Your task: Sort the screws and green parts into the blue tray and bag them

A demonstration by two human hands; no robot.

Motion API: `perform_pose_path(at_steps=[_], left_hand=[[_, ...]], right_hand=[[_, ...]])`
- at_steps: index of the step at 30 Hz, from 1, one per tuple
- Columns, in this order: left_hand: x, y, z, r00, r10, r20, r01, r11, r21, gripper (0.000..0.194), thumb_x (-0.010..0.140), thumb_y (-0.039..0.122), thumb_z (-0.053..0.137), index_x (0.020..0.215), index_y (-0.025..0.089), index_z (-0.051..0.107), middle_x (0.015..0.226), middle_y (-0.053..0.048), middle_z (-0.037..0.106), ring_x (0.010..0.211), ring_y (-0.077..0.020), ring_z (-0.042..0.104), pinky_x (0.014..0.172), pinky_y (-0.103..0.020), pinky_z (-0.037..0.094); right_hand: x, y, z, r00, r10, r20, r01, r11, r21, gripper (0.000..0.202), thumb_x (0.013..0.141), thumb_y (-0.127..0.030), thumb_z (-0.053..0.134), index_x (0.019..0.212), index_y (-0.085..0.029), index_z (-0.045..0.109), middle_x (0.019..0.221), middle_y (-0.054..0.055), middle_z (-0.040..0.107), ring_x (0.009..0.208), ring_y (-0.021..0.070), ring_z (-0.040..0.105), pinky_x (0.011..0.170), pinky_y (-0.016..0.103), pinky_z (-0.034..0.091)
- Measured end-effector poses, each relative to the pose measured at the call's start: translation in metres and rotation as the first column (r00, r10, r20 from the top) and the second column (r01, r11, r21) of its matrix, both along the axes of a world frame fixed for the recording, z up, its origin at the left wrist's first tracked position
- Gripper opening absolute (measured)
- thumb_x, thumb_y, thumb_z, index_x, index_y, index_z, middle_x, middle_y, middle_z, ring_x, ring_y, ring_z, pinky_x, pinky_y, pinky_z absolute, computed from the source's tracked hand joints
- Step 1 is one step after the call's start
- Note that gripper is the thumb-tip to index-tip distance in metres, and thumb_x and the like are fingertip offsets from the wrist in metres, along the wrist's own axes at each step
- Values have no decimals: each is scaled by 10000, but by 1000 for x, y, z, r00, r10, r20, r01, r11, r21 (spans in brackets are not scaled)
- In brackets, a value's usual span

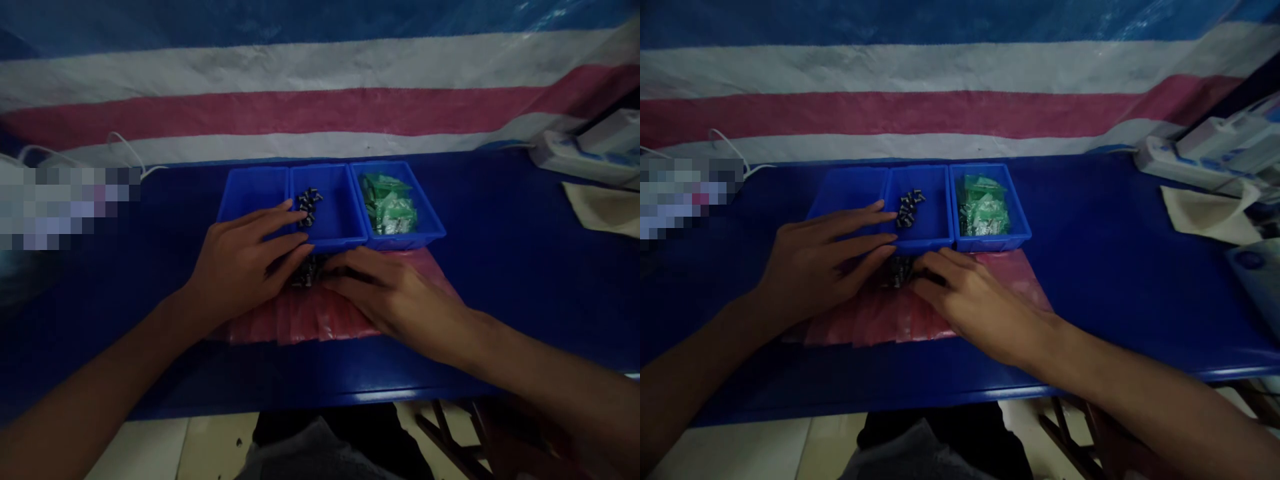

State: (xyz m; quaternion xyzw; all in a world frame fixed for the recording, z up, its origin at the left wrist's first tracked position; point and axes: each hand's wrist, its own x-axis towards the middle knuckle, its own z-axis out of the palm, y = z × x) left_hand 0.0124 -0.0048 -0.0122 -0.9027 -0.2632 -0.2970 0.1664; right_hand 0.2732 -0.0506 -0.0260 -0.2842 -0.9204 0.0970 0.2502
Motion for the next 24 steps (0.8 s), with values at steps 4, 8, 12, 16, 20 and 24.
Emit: perform_pose_path(at_steps=[4,8,12,16,20,24], left_hand=[[0,1,0,1000,-3,2,3,1000,14,181,1114,281,650,1065,197,802,1232,-77,841,1173,-277,819,962,-394,732],[1,1,1,1000,-2,-1,2,999,34,178,1117,293,651,1062,211,799,1222,-66,843,1166,-271,822,915,-390,744],[0,0,-1,1000,11,4,-11,1000,-20,192,1112,288,648,1077,197,813,1241,-75,839,1215,-278,803,971,-384,722],[-2,0,-2,1000,20,-5,-20,999,-46,190,1112,291,649,1100,208,820,1270,-73,832,1228,-278,797,1014,-383,705],[-1,-1,-1,1000,18,-16,-19,999,-32,212,1120,297,630,1084,206,819,1262,-73,834,1219,-283,801,990,-381,716],[0,-1,1,1000,14,-21,-15,1000,-22,225,1124,286,620,1067,193,816,1243,-80,838,1203,-286,808,962,-382,726]], right_hand=[[0,1,0,999,15,41,-16,1000,11,248,1047,-19,591,1130,-147,787,1158,113,793,1059,235,771,955,368,673],[0,1,1,999,15,47,-16,1000,3,230,1060,-38,580,1125,-131,780,1142,118,776,1046,243,766,915,370,668],[2,2,-2,999,51,0,-51,997,-58,261,1063,-13,539,1124,-144,756,1222,127,770,1115,227,753,957,342,646],[3,4,1,991,64,-117,-80,986,-143,248,1106,-73,496,1103,-169,724,1156,108,774,1024,200,752,885,320,628],[2,4,17,940,-87,-330,-81,881,-465,146,1106,-241,631,1024,-184,737,957,38,760,848,145,724,749,252,583],[4,5,28,876,-294,-383,-162,569,-806,277,982,-441,826,894,-183,776,699,-18,702,587,100,641,536,210,520]])
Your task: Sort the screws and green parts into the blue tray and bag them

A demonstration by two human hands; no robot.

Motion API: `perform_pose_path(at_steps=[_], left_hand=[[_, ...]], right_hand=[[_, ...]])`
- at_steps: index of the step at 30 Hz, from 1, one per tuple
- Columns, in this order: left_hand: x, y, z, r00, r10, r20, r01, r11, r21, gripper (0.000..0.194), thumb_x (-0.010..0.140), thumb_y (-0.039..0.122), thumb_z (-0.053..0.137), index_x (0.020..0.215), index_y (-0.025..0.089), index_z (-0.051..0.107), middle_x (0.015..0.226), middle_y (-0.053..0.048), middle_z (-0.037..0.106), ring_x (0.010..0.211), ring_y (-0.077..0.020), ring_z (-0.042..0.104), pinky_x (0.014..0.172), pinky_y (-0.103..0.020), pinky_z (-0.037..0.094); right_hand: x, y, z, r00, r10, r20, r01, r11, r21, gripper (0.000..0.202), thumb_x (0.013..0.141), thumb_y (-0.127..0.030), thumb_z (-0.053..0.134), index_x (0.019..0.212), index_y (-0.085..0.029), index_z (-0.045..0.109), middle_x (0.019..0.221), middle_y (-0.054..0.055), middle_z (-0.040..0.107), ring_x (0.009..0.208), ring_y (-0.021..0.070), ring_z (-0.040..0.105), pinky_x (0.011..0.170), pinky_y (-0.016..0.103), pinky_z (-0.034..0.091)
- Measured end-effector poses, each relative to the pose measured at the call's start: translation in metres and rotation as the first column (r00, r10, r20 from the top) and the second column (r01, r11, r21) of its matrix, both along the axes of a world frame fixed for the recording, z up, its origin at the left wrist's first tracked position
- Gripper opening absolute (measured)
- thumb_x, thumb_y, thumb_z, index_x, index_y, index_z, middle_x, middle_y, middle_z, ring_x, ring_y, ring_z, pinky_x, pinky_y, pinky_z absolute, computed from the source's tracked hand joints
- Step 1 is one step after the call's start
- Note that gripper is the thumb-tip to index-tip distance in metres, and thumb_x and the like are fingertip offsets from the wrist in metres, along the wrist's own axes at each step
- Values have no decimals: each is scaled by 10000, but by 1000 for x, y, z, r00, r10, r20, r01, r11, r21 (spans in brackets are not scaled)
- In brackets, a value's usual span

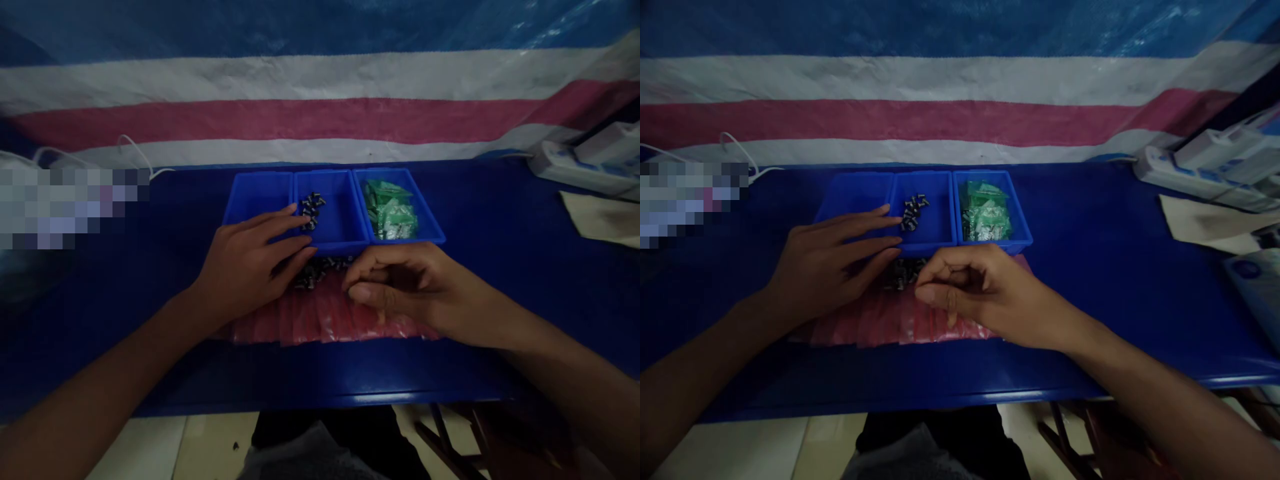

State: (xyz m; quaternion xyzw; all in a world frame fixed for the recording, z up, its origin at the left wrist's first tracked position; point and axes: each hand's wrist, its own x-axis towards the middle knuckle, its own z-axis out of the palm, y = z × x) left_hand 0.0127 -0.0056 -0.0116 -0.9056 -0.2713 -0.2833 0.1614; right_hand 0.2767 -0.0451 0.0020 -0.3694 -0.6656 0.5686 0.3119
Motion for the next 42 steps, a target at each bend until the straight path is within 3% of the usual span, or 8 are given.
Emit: perform_pose_path(at_steps=[8,12,16,20,28,32,38,42], left_hand=[[0,-1,0,999,27,-16,-27,999,19,253,1145,326,590,1073,223,810,1265,-57,833,1212,-264,804,990,-369,717],[0,-1,0,999,31,-22,-31,999,20,238,1139,315,604,1073,215,809,1266,-54,834,1213,-266,803,987,-364,714],[1,-2,0,999,31,-5,-31,999,11,227,1135,316,614,1080,219,812,1269,-46,833,1215,-262,803,977,-358,711],[1,-2,0,1000,24,-3,-24,1000,18,220,1133,314,620,1072,211,806,1260,-51,835,1198,-267,809,919,-358,719],[-4,5,-5,998,-55,19,55,998,3,133,1105,268,662,1133,251,791,1313,-41,816,1240,-285,793,985,-452,743],[-3,4,-3,999,-40,-28,40,999,19,133,1116,234,647,1105,237,780,1316,-50,814,1221,-264,801,965,-407,749],[-4,2,-1,999,-46,-18,45,999,-19,165,1118,207,628,1104,225,791,1328,-61,809,1247,-269,790,973,-401,742],[-5,3,-1,999,-38,-36,37,999,-29,184,1135,235,610,1119,237,793,1343,-45,804,1260,-259,784,987,-416,738]], right_hand=[[1,4,2,882,-268,-387,228,962,-147,256,971,-348,853,1224,-323,831,1225,15,861,1225,220,807,1065,379,679],[3,-1,3,917,-270,-292,334,921,199,143,1050,-237,730,1142,-284,828,1019,-16,866,917,162,845,803,285,700],[5,-5,-9,883,-307,355,-151,529,835,220,1063,-96,626,1176,-142,809,996,87,854,828,225,809,714,345,648],[4,-3,-17,713,-364,600,-533,276,800,284,1015,-10,610,1210,-79,805,1080,152,819,889,279,760,712,394,619],[8,3,-20,788,-268,554,-454,356,817,272,1072,-57,546,1033,-130,805,1047,134,781,940,269,725,805,405,613],[8,1,-16,925,-191,330,-180,543,820,229,1113,-125,561,1097,-178,783,1079,96,792,937,204,758,829,340,625],[1,-4,-3,995,-38,94,-2,923,386,47,1007,-253,802,987,-221,775,960,5,830,841,151,781,768,264,618],[-2,-5,-1,1000,3,-27,-3,1000,28,195,974,-372,835,899,-204,771,693,-25,739,582,118,688,531,216,527]])
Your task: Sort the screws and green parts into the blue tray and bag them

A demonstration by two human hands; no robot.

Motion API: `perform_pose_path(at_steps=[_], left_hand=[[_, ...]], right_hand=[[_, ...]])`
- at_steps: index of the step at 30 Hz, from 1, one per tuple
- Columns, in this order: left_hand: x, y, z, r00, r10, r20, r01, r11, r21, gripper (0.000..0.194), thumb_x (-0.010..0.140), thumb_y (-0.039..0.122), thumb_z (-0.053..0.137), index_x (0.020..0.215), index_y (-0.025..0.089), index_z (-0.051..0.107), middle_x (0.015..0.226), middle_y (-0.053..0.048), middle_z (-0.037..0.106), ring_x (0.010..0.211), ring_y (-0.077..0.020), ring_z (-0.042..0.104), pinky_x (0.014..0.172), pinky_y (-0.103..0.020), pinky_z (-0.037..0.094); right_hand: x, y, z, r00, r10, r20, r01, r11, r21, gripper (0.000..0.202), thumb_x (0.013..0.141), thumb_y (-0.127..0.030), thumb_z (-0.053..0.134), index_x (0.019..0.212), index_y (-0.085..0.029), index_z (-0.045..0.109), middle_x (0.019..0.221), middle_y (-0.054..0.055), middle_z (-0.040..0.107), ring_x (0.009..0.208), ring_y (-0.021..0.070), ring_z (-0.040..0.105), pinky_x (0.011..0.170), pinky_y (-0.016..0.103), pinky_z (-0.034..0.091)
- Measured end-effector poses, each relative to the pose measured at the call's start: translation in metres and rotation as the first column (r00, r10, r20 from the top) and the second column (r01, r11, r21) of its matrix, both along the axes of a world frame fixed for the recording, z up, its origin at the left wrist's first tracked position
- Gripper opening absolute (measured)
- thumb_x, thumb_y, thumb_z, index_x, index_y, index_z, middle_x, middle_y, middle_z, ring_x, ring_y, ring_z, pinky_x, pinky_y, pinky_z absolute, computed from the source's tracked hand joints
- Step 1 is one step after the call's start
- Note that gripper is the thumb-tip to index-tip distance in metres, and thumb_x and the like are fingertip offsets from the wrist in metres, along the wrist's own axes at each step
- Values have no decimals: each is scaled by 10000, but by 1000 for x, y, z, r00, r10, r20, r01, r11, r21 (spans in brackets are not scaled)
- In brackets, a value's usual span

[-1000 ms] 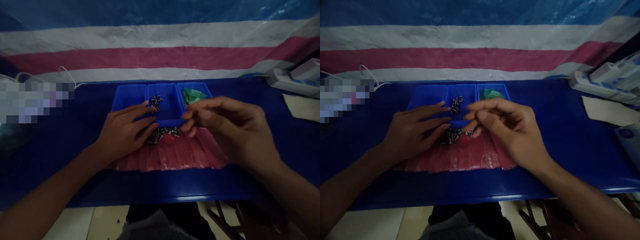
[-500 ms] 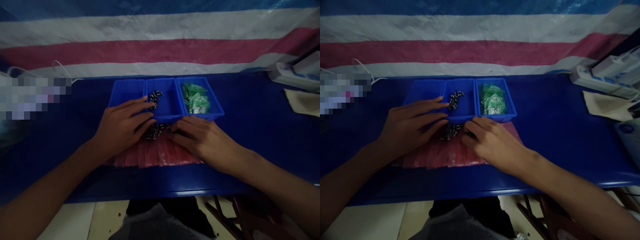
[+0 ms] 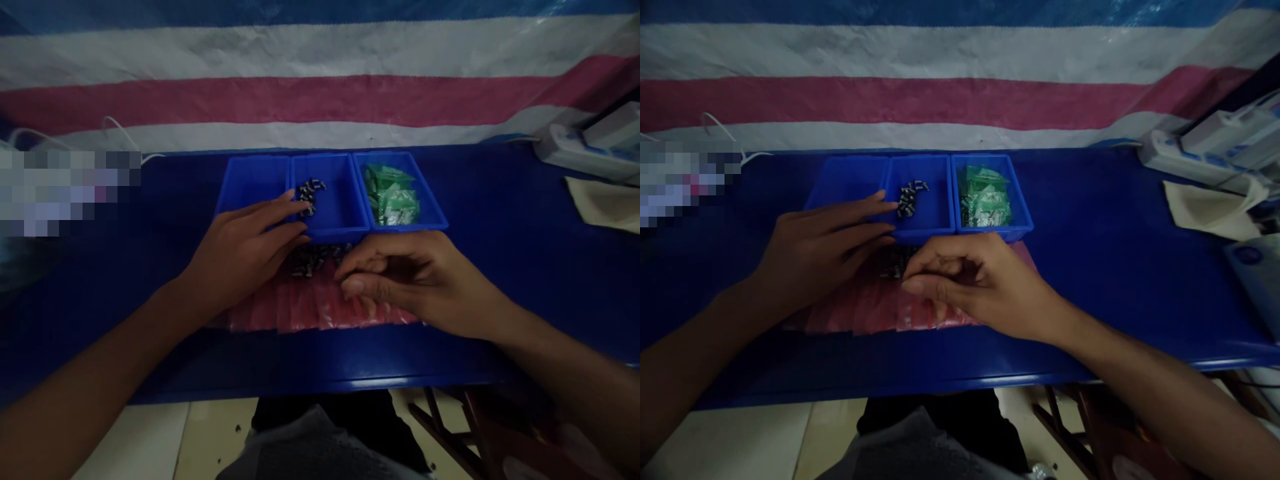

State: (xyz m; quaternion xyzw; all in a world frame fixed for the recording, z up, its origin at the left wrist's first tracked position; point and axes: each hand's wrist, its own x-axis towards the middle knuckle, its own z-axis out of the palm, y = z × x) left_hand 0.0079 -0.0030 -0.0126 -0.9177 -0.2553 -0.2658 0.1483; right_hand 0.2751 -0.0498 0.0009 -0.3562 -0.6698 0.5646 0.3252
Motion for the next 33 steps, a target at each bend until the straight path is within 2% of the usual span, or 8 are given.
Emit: perform_pose_path(at_steps=[4,11,16,20,24,29,31,33], left_hand=[[0,1,-1,1000,-14,26,14,1000,3,159,1123,219,630,1118,229,789,1322,-53,812,1253,-266,787,990,-407,739],[2,0,0,999,-15,31,14,999,36,134,1112,207,646,1102,218,779,1289,-71,822,1220,-269,800,980,-400,744],[2,1,1,1000,-21,12,20,996,88,166,1125,222,617,1103,232,781,1281,-61,826,1199,-258,809,946,-382,753],[3,0,1,1000,-4,0,4,994,109,169,1128,213,612,1071,186,769,1258,-91,830,1197,-267,810,976,-375,741],[5,-2,1,1000,-5,-2,5,994,112,156,1127,221,621,1085,166,761,1244,-109,832,1180,-280,816,947,-386,749],[4,-1,1,1000,12,-9,-11,996,86,152,1134,261,619,1111,230,766,1284,-63,824,1215,-253,803,992,-364,738],[4,-1,0,1000,20,-5,-20,997,76,154,1130,247,619,1102,222,769,1284,-65,824,1229,-253,797,1009,-359,730],[3,-1,0,1000,24,-1,-23,997,79,154,1125,222,619,1096,218,769,1286,-63,824,1242,-249,791,1026,-351,721]], right_hand=[[-1,2,-1,999,35,-32,-40,982,-184,378,934,-503,870,795,-188,713,616,-9,715,506,108,643,461,199,488],[-1,3,-3,996,-2,-86,-22,962,-273,414,882,-505,914,707,-204,691,520,-51,632,363,79,530,352,178,418],[4,6,-3,987,-29,-156,-18,957,-291,317,893,-481,918,859,-207,763,802,26,829,688,185,824,609,261,697],[9,7,-2,949,-151,-276,113,983,-146,356,1032,-400,779,1361,-279,712,1346,78,815,1383,253,725,1150,439,639],[13,7,-3,994,-58,-96,73,985,156,635,1098,-247,584,1691,-358,384,1723,90,533,1631,276,454,1245,544,542],[9,9,-5,990,-13,-139,60,938,340,758,1013,-105,611,1674,-421,418,1857,30,281,1701,271,303,1319,569,441],[8,9,-6,972,-98,-213,171,917,360,610,1008,-73,632,1544,-363,599,1803,43,411,1680,256,372,1349,523,413],[7,9,-9,970,-205,-132,244,816,524,397,1033,-67,609,1327,-296,745,1551,74,696,1502,243,622,1259,458,536]])
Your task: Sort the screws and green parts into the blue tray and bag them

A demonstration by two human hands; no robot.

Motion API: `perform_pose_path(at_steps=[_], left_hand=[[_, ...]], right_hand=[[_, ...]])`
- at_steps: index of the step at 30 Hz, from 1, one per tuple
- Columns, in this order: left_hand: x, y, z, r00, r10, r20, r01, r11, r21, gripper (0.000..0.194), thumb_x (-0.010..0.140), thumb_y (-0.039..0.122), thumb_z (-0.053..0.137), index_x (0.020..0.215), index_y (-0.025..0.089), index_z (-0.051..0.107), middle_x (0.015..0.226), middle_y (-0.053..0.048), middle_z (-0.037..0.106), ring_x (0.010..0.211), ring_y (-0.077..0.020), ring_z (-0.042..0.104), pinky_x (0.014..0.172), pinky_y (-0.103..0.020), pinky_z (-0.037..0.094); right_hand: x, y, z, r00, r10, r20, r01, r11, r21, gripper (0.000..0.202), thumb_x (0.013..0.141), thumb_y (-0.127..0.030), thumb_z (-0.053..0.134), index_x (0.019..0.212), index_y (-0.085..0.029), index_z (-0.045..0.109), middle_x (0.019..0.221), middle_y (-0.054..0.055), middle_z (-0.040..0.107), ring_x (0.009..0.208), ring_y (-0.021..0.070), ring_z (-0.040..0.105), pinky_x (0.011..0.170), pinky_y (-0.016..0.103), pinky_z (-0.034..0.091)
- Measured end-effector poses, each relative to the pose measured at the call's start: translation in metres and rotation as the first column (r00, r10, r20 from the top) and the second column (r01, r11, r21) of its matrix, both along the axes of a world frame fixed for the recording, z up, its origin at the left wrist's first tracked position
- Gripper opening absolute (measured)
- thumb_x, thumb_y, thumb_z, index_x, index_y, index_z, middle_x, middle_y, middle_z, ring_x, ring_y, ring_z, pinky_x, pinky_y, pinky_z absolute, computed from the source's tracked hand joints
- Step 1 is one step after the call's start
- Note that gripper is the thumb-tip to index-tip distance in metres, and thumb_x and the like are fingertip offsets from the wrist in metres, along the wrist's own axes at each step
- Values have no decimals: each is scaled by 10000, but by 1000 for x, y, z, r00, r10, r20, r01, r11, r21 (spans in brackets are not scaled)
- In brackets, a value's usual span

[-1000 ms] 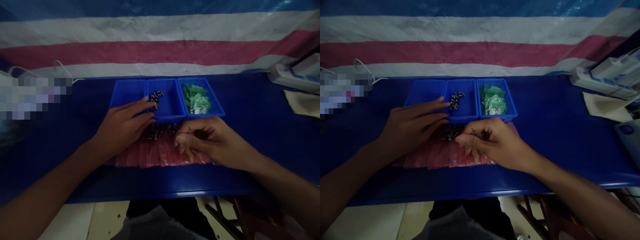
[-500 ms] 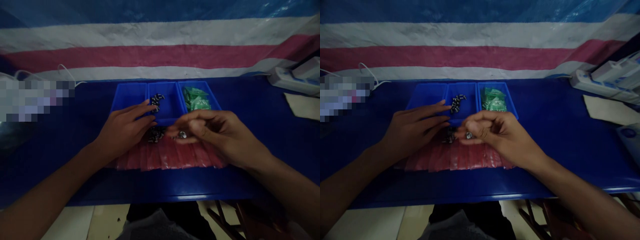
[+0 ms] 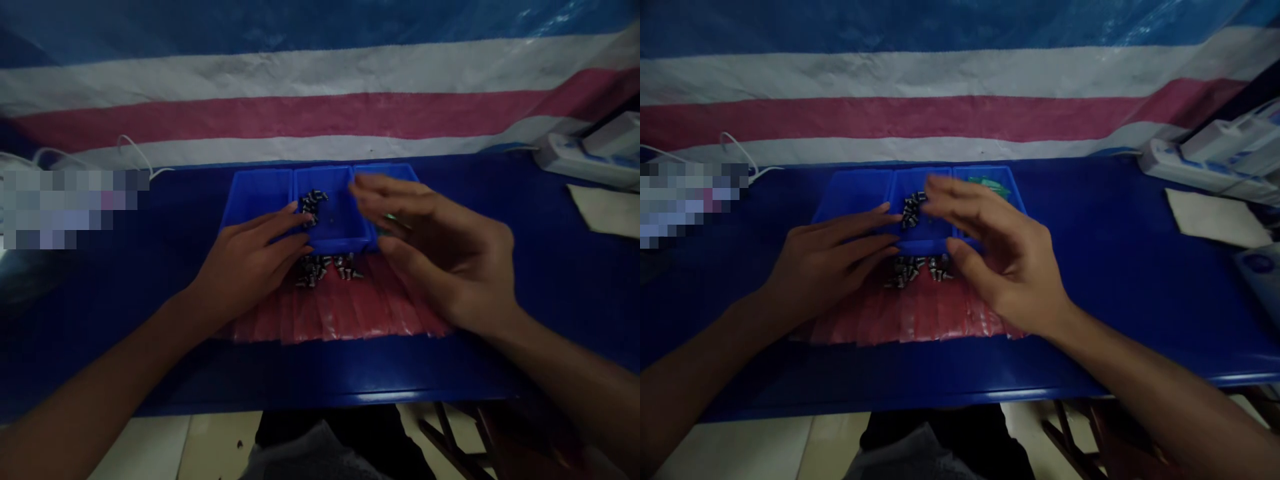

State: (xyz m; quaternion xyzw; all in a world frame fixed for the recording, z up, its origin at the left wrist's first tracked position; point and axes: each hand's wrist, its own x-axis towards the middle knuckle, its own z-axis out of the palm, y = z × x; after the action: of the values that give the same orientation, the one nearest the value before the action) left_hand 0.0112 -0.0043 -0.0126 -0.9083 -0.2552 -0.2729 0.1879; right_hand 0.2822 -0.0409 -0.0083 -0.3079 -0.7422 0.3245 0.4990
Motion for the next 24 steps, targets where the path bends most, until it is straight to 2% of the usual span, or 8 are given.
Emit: perform_pose_path(at_steps=[2,4,6,8,12,15,18,24], left_hand=[[0,0,0,1000,-21,2,21,1000,16,140,1117,197,627,1099,198,766,1276,-75,827,1233,-251,795,1033,-350,718],[0,0,0,1000,-28,8,28,1000,13,141,1119,189,623,1098,185,762,1270,-85,828,1226,-255,798,1032,-359,722],[0,0,0,1000,-27,17,27,1000,-1,151,1126,199,615,1092,191,761,1272,-84,827,1231,-258,796,1022,-369,730],[0,1,0,999,-36,30,36,999,-10,152,1128,203,612,1099,211,761,1280,-70,826,1238,-259,793,1014,-381,738],[-1,1,-1,998,-51,42,52,998,-34,125,1110,181,640,1117,205,763,1292,-81,821,1240,-275,791,1000,-405,747],[-2,1,-1,998,-46,54,49,997,-66,130,1112,185,642,1139,215,766,1312,-68,815,1258,-266,783,1026,-413,737],[-2,1,0,998,-54,39,55,998,-26,124,1112,185,644,1138,207,762,1302,-68,819,1240,-255,792,1006,-393,737],[-2,-1,-1,1000,-19,15,19,1000,-11,102,1099,190,673,1115,157,768,1296,-87,820,1248,-258,788,1041,-375,705]], right_hand=[[-1,-1,-4,961,-85,262,14,965,261,311,1060,-70,557,1182,-236,789,1232,84,828,1169,232,792,1024,405,668],[-2,-1,-9,834,-118,538,-145,895,421,284,1056,-55,553,1154,-165,797,1118,109,836,974,249,800,826,398,692],[-4,-1,-14,697,-137,703,-265,862,431,227,1022,-40,622,1151,-100,798,1164,164,814,985,289,776,785,421,686],[-6,-2,-16,631,-149,762,-288,866,408,218,992,-20,662,1151,-83,798,1165,174,791,1018,301,747,814,426,675],[-6,-3,-17,632,-170,756,-258,873,413,220,1017,-23,641,1155,-96,796,1122,143,761,1008,265,710,812,371,630],[-6,-3,-16,658,-199,726,-255,849,464,231,1047,-33,598,1141,-90,801,1077,136,754,948,254,690,771,366,597],[-5,-3,-16,685,-214,697,-247,831,498,249,1071,-50,562,1111,-88,805,1022,123,748,912,255,682,766,376,591],[-5,-3,-20,672,-109,733,-264,889,374,244,1093,-65,536,1101,-115,775,1165,137,768,1046,248,728,899,372,637]])
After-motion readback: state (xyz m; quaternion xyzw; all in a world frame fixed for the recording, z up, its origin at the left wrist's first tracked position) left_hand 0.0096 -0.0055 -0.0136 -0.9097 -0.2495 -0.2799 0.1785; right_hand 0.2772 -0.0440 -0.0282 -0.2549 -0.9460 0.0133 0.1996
